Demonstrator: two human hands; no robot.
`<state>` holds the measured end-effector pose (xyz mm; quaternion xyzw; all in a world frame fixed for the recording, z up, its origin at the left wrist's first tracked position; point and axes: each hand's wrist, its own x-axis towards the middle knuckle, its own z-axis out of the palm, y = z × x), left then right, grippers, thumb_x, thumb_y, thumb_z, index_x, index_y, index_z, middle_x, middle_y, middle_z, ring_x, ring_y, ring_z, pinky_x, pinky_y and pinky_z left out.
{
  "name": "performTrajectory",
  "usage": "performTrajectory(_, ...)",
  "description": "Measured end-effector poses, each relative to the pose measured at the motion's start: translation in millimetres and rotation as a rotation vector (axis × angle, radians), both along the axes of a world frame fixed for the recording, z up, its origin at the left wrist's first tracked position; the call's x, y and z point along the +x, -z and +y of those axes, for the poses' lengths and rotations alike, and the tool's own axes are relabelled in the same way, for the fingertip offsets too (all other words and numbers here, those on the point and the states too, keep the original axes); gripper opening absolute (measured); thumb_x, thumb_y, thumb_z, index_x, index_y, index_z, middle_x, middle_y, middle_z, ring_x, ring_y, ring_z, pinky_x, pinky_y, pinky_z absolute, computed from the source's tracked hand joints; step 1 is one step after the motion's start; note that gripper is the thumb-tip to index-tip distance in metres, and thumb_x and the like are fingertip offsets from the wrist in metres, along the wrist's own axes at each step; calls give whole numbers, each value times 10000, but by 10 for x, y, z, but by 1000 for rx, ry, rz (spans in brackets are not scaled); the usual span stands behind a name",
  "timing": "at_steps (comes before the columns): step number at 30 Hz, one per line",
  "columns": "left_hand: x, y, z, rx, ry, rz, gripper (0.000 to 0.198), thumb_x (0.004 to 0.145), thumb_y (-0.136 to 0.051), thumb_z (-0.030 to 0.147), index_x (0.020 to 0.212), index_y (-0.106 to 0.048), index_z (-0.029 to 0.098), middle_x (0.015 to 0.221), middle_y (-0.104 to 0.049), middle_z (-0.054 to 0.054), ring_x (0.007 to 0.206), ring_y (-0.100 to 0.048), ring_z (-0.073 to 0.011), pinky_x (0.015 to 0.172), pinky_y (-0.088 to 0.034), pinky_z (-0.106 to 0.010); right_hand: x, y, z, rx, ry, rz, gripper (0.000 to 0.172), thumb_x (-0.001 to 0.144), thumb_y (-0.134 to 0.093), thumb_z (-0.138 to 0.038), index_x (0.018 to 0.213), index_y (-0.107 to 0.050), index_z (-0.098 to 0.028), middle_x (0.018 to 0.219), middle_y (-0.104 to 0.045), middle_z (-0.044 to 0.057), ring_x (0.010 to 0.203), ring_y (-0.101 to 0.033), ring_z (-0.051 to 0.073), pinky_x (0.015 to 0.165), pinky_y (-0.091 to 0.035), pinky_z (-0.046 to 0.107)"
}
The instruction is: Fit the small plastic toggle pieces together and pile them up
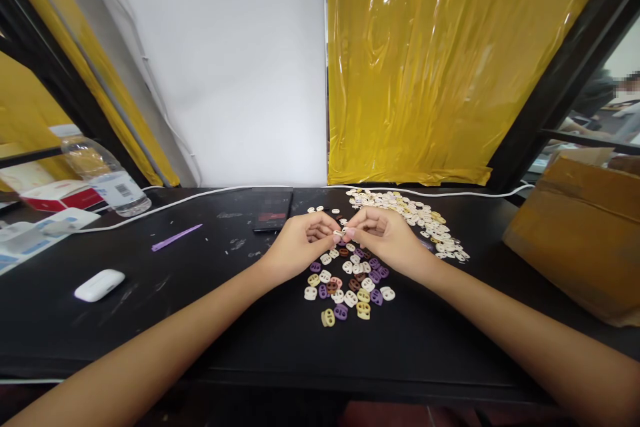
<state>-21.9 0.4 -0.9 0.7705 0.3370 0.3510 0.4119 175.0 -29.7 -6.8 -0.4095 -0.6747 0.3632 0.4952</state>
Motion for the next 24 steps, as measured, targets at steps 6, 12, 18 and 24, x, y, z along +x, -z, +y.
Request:
performTrajectory(6,3,6,-8,-35,23,-32,173,796,-712,269,888,-656,134,767,-695,-43,713,-675,-147,681,-542,-275,-10,42,3,17,-56,12,132,813,-717,-302,804,-655,-185,771,-698,17,708,-653,150,658,-520,295)
performTrajectory(12,25,24,-42,-77,24,-66,187,793,-728,286,839,-631,132,726,-679,-29,672,-661,-133,630,-536,-251,-17,76,7,18,-25,-11,139,785,-742,-287,761,-659,-179,719,-680,10,640,-601,135,582,-468,268)
performTrajectory(18,18,66,-51,-75,41,-100,184,805,-728,274,856,-637,122,759,-684,-34,687,-667,-131,656,-541,-254,-42,123,16,-45,-71,91,196,766,-766,-339,722,-667,-175,721,-698,20,645,-608,136,592,-463,269)
performTrajectory(24,7,4,-40,-3,62,-18,159,826,-698,275,862,-634,134,782,-677,-30,701,-644,-131,663,-525,-259,7,56,52,-80,-80,73,244,727,-789,-397,770,-692,-178,724,-683,17,642,-596,139,607,-460,281)
